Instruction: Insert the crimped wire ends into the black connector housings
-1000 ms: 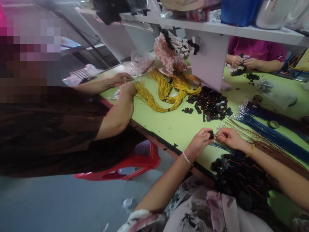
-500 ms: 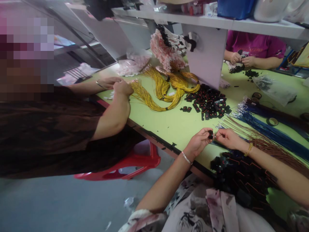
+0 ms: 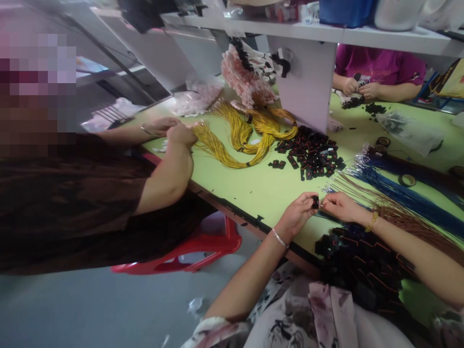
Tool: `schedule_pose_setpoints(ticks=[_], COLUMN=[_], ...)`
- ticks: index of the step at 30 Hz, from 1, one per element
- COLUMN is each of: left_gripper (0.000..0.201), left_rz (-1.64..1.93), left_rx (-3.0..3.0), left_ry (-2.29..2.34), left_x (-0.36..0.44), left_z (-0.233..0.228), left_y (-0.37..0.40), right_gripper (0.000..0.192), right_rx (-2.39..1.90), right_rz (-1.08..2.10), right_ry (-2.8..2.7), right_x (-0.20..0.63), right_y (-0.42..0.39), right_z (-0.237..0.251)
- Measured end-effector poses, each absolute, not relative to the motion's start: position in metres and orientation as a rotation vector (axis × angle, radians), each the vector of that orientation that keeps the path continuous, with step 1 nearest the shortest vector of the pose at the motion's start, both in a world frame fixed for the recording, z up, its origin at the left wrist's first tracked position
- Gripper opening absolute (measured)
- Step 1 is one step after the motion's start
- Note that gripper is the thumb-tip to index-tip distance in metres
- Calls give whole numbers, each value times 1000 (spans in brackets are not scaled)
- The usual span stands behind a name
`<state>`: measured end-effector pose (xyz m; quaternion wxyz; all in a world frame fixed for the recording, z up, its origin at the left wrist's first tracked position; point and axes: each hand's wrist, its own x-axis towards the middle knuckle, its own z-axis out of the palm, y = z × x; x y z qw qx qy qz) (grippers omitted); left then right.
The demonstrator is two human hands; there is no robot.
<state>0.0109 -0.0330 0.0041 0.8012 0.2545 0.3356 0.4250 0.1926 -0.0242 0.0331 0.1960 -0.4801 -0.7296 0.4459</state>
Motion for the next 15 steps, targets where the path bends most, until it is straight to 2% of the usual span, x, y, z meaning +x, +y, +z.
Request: schedule_pose_setpoints(ticks=[7, 15], left_gripper=[25, 25], left_rz=[889, 888], left_rx=[514, 527], left_ry=[682, 682], left_x=[10, 9], left_z=[1, 2], left_y=[-32, -33], right_gripper=[24, 22], right_rx=[-1334, -1350], right_rz=[1297, 1168], right_ry=[-2015, -2084], right_x=[192, 192], right_y=[-23, -23], right_z=[33, 29])
